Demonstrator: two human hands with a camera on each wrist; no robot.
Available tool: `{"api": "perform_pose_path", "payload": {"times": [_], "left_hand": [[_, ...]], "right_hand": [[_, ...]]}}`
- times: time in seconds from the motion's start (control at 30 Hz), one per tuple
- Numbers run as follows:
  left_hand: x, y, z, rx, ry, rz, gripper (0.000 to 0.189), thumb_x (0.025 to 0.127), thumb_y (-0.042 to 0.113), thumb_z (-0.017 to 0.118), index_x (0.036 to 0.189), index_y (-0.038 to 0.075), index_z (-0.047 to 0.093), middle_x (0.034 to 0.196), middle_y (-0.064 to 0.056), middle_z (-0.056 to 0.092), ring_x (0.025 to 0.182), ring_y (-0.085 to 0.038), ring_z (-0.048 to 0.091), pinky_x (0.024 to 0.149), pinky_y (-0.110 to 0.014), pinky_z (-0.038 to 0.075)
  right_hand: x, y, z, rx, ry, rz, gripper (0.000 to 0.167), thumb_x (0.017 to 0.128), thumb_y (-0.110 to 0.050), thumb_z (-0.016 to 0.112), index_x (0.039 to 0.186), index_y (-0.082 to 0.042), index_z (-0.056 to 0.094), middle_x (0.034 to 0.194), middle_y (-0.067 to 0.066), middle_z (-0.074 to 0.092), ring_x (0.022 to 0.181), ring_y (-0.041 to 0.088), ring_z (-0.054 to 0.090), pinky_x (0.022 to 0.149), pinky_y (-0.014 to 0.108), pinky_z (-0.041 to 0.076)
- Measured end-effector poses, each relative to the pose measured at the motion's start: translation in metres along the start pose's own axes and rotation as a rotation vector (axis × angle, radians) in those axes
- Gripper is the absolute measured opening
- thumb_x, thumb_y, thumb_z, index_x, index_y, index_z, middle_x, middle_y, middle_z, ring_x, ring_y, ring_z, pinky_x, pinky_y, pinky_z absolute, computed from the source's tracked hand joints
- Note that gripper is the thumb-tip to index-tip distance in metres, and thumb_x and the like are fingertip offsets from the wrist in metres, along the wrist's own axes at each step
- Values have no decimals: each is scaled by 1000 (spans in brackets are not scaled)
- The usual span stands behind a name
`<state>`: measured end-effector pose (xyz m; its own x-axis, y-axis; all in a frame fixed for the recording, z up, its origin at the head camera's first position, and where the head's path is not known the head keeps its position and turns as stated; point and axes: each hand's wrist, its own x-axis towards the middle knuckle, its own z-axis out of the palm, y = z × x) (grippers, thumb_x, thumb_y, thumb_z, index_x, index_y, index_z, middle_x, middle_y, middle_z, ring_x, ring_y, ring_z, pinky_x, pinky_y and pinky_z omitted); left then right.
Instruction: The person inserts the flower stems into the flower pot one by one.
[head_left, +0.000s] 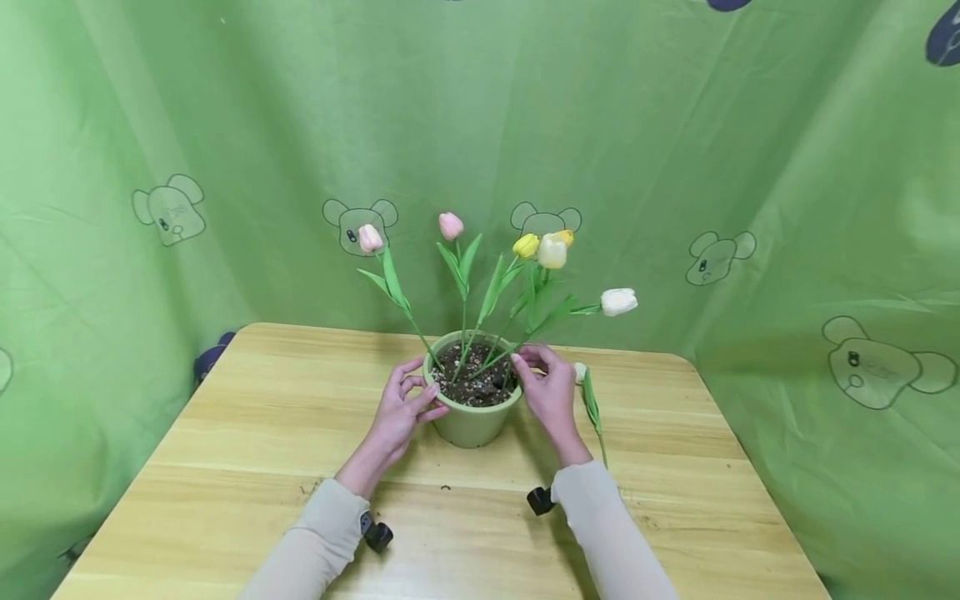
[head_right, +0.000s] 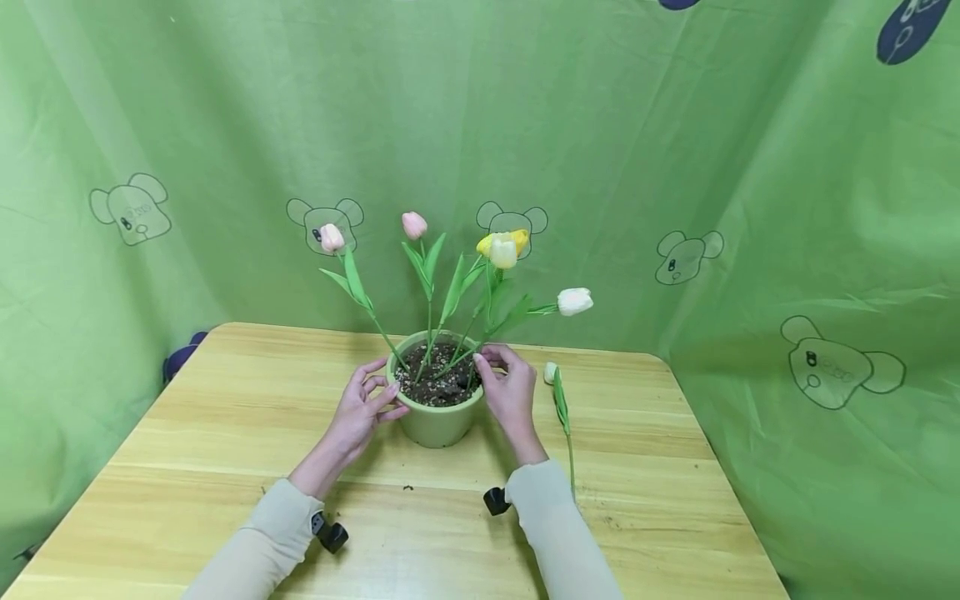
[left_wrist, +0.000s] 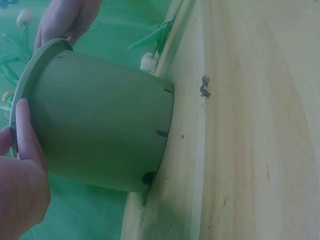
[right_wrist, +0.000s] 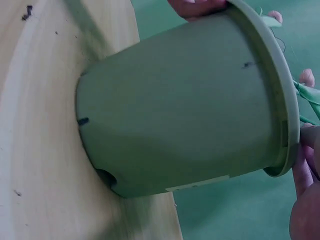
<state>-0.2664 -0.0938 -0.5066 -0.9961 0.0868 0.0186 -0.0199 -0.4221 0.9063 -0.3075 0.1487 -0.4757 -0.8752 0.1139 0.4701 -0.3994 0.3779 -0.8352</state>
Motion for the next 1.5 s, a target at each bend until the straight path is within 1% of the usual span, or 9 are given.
{"api": "perform_pose_path", "payload": {"times": [0.17,0.4,0.67,0.8,0.9,1.07,1.2,1.37,1.5], "left_hand": [[0,0,0,-7,-1,5,63,99,-7,58,155,7,32,113,-10,51,84,-17,69,86,-33,68],[0,0,0,-10,2,1,63,99,-7,58,155,7,33,112,-10,51,83,-17,69,85,-32,68],[1,2,0,-3,1,1,64,99,-7,59,155,6,32,113,-10,51,84,-17,69,85,-32,68],[1,2,1,-1,-4,-4,64,99,-7,58,156,7,32,114,-11,51,85,-18,69,86,-32,68],[1,2,1,0,-2,-4,65,99,-7,58,156,6,31,113,-11,51,84,-17,68,86,-33,68],[0,1,0,7,2,-3,65,99,-7,58,156,6,30,113,-11,51,84,-17,68,86,-32,68],[0,1,0,13,5,-4,65,99,-6,59,156,6,31,114,-10,51,85,-18,68,87,-33,68],[0,1,0,8,9,-3,64,99,-6,59,156,7,32,114,-11,51,85,-18,68,87,-34,68],[-1,0,0,10,6,0,64,99,-6,58,156,7,32,113,-10,52,86,-18,69,88,-34,68]], "right_hand": [[-5,-3,-3,31,26,32,23,93,-9,77,112,3,73,103,21,76,95,35,75,82,16,65],[-13,-2,-14,22,98,104,23,92,-11,79,111,1,76,104,21,77,91,19,73,79,11,63],[-25,0,-39,45,46,148,27,93,-9,77,116,5,73,108,25,75,89,16,74,79,14,64],[-29,9,-61,17,18,179,25,96,-6,74,117,7,71,107,26,73,83,8,72,79,19,66],[-30,17,-80,3,6,215,26,98,-6,71,120,7,70,110,27,71,83,8,71,79,22,67],[-31,39,-113,-75,-7,302,29,101,-11,67,125,6,68,118,28,69,84,7,72,79,24,68],[-34,57,-133,-159,-40,396,35,104,-19,64,132,2,65,124,26,66,89,17,75,78,24,68],[-43,73,-146,-259,-110,492,40,103,-21,64,136,3,62,127,26,65,94,30,76,75,25,68],[-49,83,-148,-370,-158,491,40,99,-21,69,131,3,65,120,24,70,90,24,73,74,22,62]]}}
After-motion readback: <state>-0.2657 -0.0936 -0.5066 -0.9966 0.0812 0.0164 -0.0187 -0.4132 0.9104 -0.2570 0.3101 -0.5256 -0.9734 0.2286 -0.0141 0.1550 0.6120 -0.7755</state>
